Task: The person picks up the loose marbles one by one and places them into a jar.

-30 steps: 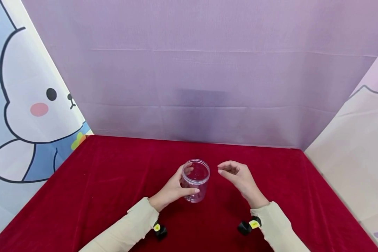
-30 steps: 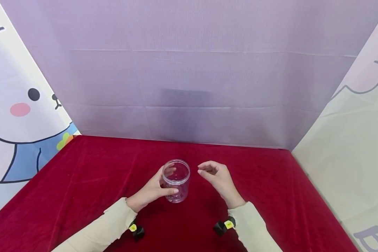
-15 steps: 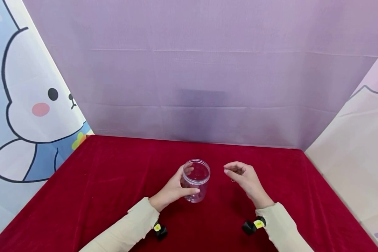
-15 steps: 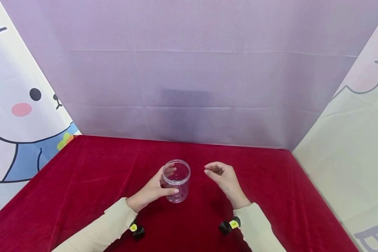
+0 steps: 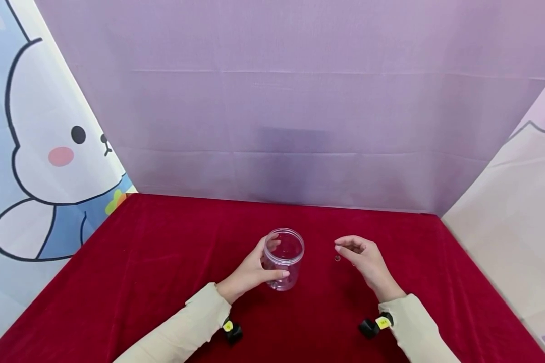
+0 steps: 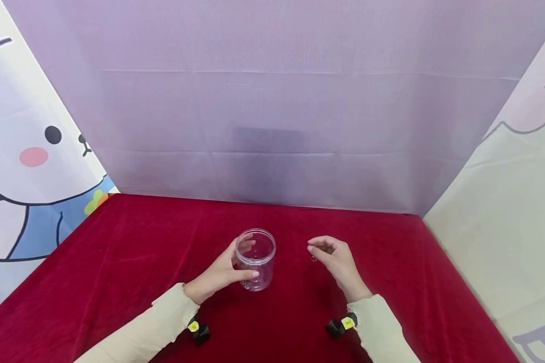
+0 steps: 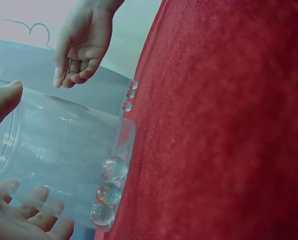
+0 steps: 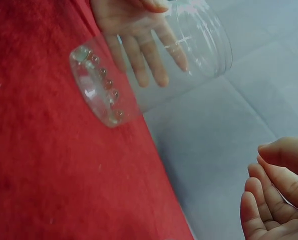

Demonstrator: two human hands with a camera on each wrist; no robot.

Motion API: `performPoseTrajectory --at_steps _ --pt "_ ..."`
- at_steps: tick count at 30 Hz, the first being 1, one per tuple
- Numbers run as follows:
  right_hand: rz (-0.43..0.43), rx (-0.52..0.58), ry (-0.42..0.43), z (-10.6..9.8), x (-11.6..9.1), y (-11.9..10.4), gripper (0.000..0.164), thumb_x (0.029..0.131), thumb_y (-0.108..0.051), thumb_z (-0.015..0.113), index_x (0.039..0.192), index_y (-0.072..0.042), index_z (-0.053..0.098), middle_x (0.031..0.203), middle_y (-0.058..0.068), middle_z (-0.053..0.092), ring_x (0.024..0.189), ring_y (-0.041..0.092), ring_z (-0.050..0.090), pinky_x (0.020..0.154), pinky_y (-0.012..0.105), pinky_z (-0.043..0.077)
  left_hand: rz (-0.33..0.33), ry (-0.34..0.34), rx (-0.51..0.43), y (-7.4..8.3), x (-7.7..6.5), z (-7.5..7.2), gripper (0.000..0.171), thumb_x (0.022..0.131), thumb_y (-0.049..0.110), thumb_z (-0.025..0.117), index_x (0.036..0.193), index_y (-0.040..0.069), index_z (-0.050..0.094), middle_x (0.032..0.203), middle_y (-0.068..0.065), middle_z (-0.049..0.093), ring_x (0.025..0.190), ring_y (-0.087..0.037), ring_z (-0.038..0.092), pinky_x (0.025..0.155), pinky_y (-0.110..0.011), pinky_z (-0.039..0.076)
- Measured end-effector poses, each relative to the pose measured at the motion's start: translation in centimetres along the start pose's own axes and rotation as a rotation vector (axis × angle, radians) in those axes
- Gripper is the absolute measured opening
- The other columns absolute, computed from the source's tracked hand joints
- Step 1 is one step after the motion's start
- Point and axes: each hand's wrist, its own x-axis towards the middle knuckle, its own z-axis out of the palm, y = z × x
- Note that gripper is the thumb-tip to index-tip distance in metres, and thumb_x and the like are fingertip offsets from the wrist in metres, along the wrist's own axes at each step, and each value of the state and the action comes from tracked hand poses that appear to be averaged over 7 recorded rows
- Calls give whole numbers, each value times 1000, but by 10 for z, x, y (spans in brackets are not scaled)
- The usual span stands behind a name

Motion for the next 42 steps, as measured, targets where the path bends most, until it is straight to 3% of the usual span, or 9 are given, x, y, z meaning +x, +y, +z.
performPoseTrajectory --at_steps 8,17,23,26,34,42 --pt "14 -21 4 -11 -2 12 29 87 -14 67 109 5 63 89 -6 67 83 23 61 71 30 52 3 9 -3 1 1 1 86 78 17 78 145 24 25 145 -5 36 134 -29 33 106 -53 30" --pt "57 -37 39 -21 -4 24 35 87 -13 68 112 10 60 90 0 66 80 14 62 73 29 52 -5 9 -1 -1 2 2 87 79 15 77 146 25 23 144 -4 36 134 -28 32 106 -53 29" --pt "75 -44 58 -26 -4 34 35 87 -12 67 112 10 60 88 -4 67 78 8 61 73 26 51 -2 4 -2 3 1 3 86 79 13 76 147 20 23 145 -9 35 134 -31 33 106 -53 28" --pt "79 -36 58 -27 -4 37 35 87 -13 68 112 11 60 88 -4 67 79 7 62 73 25 51 9 7 5 -5 3 2 86 78 16 77 146 23 24 145 -8 36 134 -29 33 106 -53 28" --pt "98 -25 52 -32 -3 43 33 88 -10 65 113 12 59 90 0 69 80 4 62 74 22 50 2 3 -4 -4 3 2 87 78 16 77 146 23 24 146 -10 34 133 -30 34 106 -52 29" --pt "172 -90 70 -34 0 47 33 88 -12 65 114 9 61 87 -4 67 78 3 58 71 22 48 -2 10 3 -3 3 3 88 78 15 77 146 24 23 147 -10 33 134 -29 32 106 -53 28"
